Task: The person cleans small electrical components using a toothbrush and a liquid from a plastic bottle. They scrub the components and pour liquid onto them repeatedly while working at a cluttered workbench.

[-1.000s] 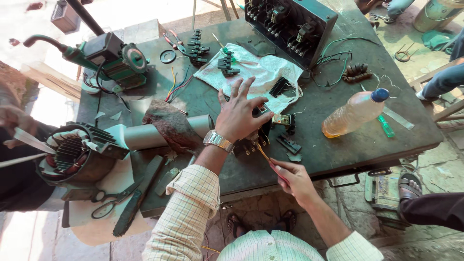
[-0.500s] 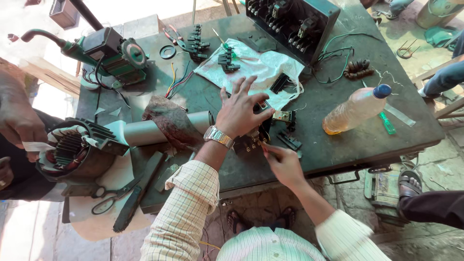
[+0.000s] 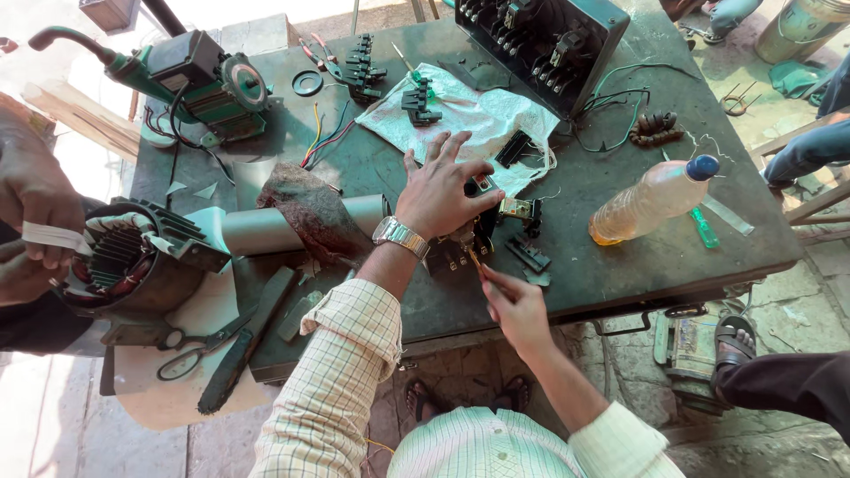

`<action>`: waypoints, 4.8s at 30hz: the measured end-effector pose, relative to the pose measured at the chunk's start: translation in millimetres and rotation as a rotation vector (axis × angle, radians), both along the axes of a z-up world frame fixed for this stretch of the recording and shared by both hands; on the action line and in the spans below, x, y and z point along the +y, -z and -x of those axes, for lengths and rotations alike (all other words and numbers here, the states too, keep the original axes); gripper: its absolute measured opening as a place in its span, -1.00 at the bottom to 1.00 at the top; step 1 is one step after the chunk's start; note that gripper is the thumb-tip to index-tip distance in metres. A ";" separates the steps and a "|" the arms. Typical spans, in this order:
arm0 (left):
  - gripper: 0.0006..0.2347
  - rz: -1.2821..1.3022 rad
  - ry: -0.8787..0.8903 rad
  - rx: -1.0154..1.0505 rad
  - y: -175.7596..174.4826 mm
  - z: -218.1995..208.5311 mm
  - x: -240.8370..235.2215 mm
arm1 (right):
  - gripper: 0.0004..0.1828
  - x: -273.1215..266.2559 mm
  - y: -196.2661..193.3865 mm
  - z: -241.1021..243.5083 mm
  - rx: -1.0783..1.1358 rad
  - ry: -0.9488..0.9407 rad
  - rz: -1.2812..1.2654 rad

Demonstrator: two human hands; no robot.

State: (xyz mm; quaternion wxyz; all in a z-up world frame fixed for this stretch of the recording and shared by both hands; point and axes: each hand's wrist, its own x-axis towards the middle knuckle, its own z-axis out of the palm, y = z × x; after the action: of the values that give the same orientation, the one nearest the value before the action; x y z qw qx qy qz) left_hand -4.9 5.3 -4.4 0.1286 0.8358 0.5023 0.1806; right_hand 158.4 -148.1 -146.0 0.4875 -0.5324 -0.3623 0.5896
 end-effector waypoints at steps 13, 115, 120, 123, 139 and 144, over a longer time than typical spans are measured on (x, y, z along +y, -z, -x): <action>-0.57 -0.008 0.001 -0.034 -5.2 -0.5 2.7 | -0.61 -18.4 -22.9 16.9 -1.020 0.079 -0.604; -0.59 0.061 0.103 -0.067 -11.1 -7.1 0.9 | -0.44 -27.3 -34.8 9.7 -1.350 -0.180 -0.522; -0.57 0.023 0.093 -0.076 -4.7 -8.0 -1.4 | -0.54 -5.9 -7.5 3.5 -0.974 -0.156 -0.622; -0.57 0.041 0.082 -0.062 -7.4 -7.6 1.0 | -0.54 -13.0 -4.0 -5.6 -0.347 -0.159 -0.310; -0.56 0.031 0.027 -0.016 -9.3 -12.5 1.9 | -0.70 -31.8 -19.0 -5.1 -0.753 0.011 -0.751; -0.57 0.069 0.012 -0.012 -9.2 -11.1 1.8 | -0.52 -20.9 -28.4 8.0 -1.147 -0.042 -0.680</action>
State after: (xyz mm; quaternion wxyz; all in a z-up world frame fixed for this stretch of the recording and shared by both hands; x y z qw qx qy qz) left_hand 6.1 7.1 4.9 0.1616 0.8328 0.5023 0.1675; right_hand 150.4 -169.0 -117.6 0.3468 -0.5713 -0.7401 0.0751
